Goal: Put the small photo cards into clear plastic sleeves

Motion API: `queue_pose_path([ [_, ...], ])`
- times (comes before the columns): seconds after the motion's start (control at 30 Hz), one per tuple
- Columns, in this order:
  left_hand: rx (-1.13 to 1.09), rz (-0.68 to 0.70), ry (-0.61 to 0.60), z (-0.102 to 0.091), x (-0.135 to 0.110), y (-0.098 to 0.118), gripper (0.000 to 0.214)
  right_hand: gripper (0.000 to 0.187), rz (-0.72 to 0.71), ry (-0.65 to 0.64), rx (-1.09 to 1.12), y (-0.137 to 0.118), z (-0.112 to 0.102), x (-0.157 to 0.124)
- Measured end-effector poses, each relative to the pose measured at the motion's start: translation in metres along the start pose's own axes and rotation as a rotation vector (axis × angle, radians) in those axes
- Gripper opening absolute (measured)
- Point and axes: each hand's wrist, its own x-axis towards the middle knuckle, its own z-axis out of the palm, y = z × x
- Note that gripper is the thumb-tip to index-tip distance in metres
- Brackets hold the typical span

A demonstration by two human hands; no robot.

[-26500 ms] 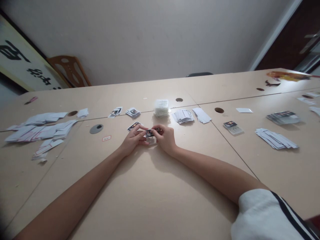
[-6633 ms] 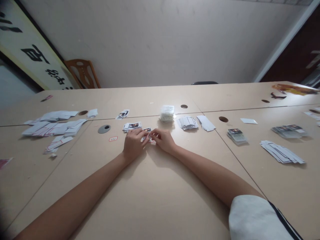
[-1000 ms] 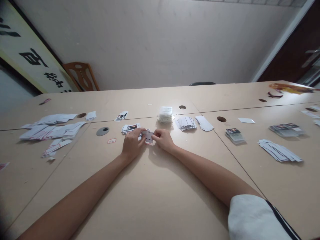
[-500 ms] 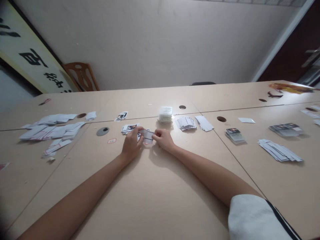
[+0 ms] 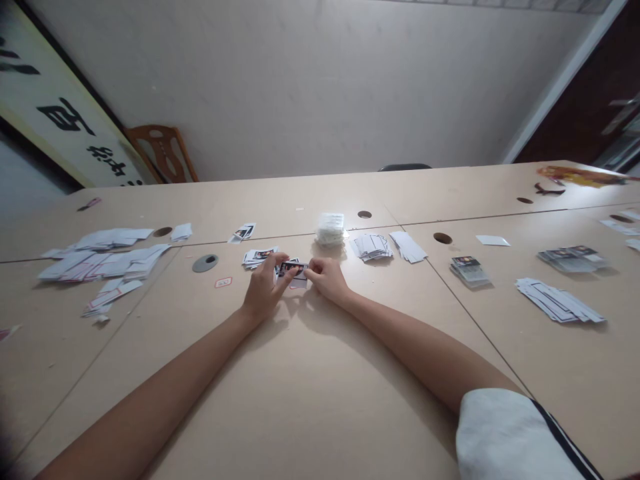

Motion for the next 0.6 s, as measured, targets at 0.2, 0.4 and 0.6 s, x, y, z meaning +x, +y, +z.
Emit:
queue_pose_path([
  [0.2,0.036,0.023,-0.065,0.0000,-0.0002,0.0014,0.053,0.023,0.005,0.018,0.008,0.0005,-0.0001,0.0000],
  [0.4,0.037,-0.011,-0.055,0.0044,0.0002,-0.0045,0.038,0.022,0.011,0.019,0.032,0.0000,0.0002,-0.0002],
  [0.6,0.000,-0.057,-0.034,0.0060,0.0007,-0.0066,0.036,0.021,0.017,0.060,0.025,-0.0027,0.0000,-0.0008],
])
